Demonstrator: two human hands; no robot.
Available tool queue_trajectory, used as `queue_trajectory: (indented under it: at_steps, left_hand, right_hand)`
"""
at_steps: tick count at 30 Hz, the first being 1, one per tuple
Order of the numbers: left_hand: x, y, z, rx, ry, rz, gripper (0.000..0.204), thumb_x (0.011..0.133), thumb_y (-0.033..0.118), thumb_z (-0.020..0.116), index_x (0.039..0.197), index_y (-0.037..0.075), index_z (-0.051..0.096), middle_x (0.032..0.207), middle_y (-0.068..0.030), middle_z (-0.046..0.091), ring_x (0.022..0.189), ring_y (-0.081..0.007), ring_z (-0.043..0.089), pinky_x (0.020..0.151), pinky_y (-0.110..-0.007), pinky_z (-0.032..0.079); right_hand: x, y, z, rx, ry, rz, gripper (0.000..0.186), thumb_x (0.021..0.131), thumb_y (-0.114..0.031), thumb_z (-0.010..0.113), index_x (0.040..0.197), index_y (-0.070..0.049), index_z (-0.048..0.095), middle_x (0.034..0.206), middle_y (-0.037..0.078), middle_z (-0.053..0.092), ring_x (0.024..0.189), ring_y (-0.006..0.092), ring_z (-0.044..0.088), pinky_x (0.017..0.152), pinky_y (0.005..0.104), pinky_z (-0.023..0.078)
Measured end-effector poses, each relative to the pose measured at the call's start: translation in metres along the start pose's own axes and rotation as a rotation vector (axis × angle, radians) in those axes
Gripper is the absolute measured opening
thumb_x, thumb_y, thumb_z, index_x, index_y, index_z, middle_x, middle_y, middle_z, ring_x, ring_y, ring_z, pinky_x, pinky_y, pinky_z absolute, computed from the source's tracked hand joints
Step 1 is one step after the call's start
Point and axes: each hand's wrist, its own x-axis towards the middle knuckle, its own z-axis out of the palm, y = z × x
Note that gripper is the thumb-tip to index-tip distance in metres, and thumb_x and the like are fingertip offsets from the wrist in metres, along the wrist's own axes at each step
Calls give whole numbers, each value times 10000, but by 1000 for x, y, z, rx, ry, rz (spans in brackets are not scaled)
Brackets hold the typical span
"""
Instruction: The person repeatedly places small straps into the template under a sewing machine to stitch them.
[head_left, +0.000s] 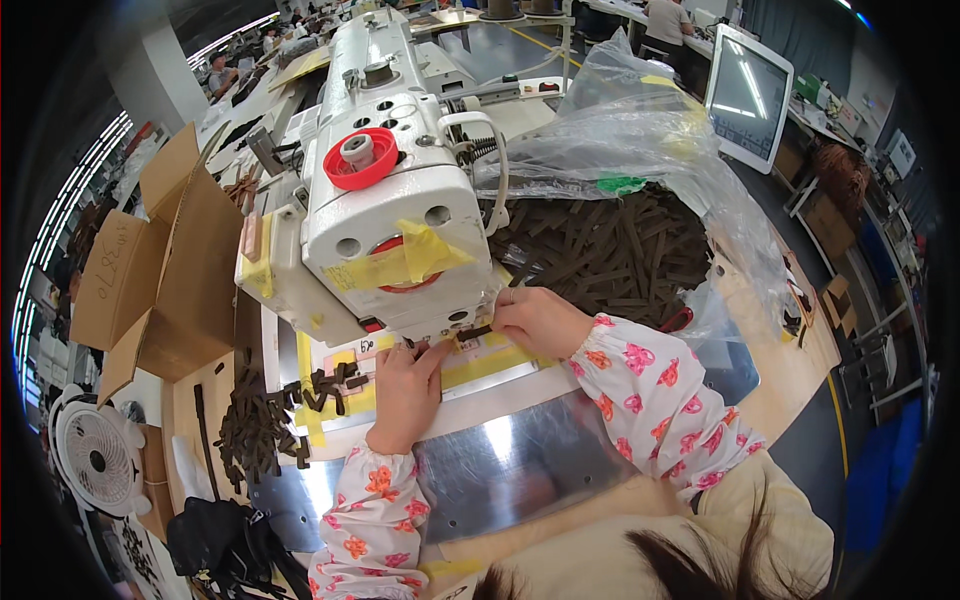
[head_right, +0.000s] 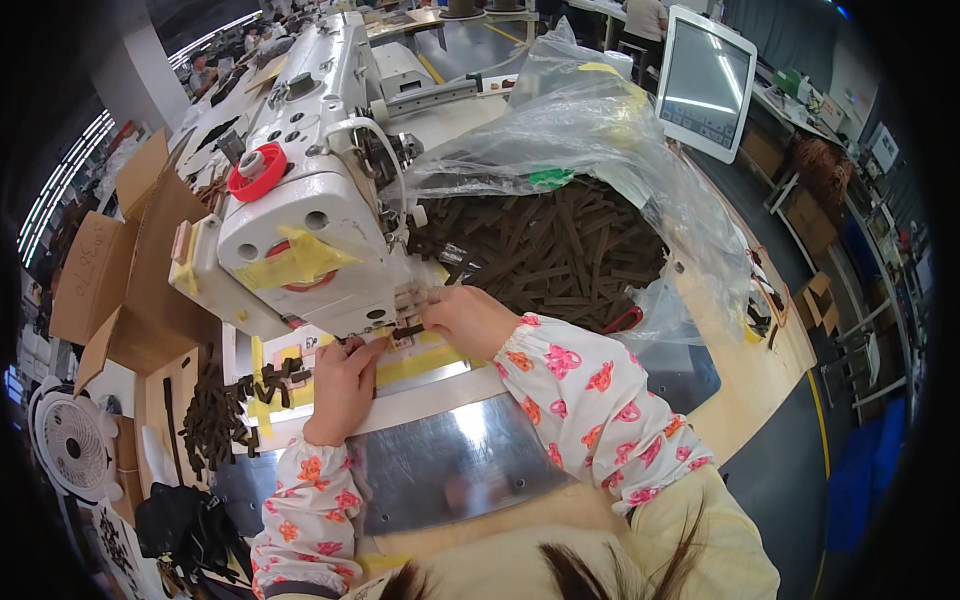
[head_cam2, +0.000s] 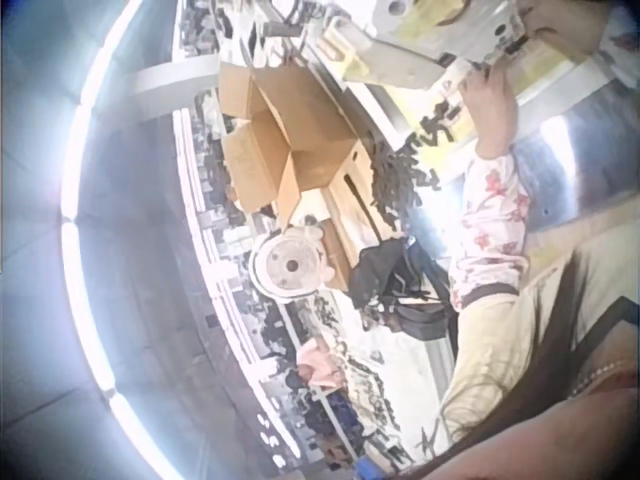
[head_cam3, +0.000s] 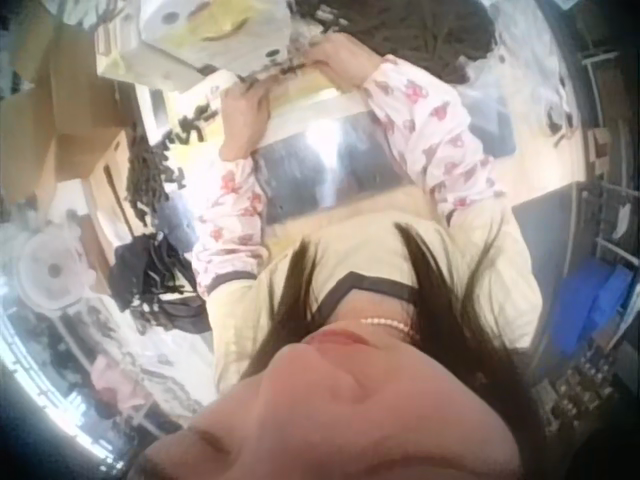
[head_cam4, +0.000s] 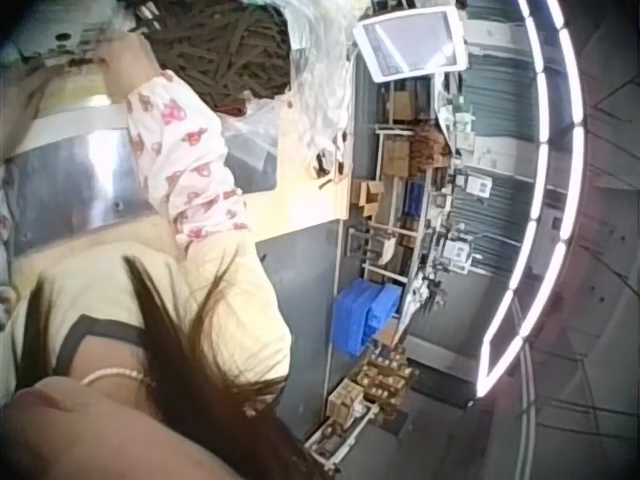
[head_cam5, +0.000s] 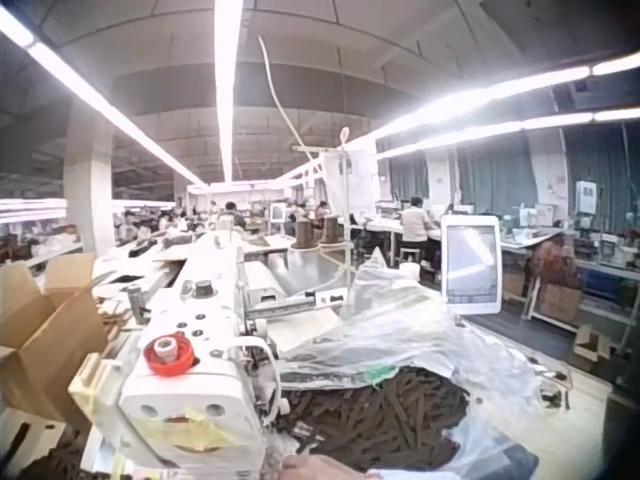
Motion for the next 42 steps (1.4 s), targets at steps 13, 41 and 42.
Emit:
queue_trajectory:
  at_steps: [13,41,42]
  left_hand:
    - [3,2,0,-21,-22,39,335,731,8,585,1040,116,658,819,-89,601,753,-257,537,705,-375,378]
    - [-1,-4,6,-96,28,-18,223,767,12,585,961,82,668,857,-127,628,770,-310,546,719,-401,420]
    - [-2,-3,6,-89,27,-20,233,765,10,585,969,88,667,861,-127,625,769,-309,545,718,-402,419]
  right_hand:
    - [1,7,7,14,54,2,94,734,-23,622,820,-3,655,831,112,605,756,298,616,685,362,501]
    - [3,-8,41,-204,122,-74,108,706,-64,600,785,-35,667,900,121,614,911,293,593,785,368,496]
    - [3,-10,38,-206,125,-76,108,706,-64,600,785,-35,667,900,121,614,911,293,593,785,368,496]
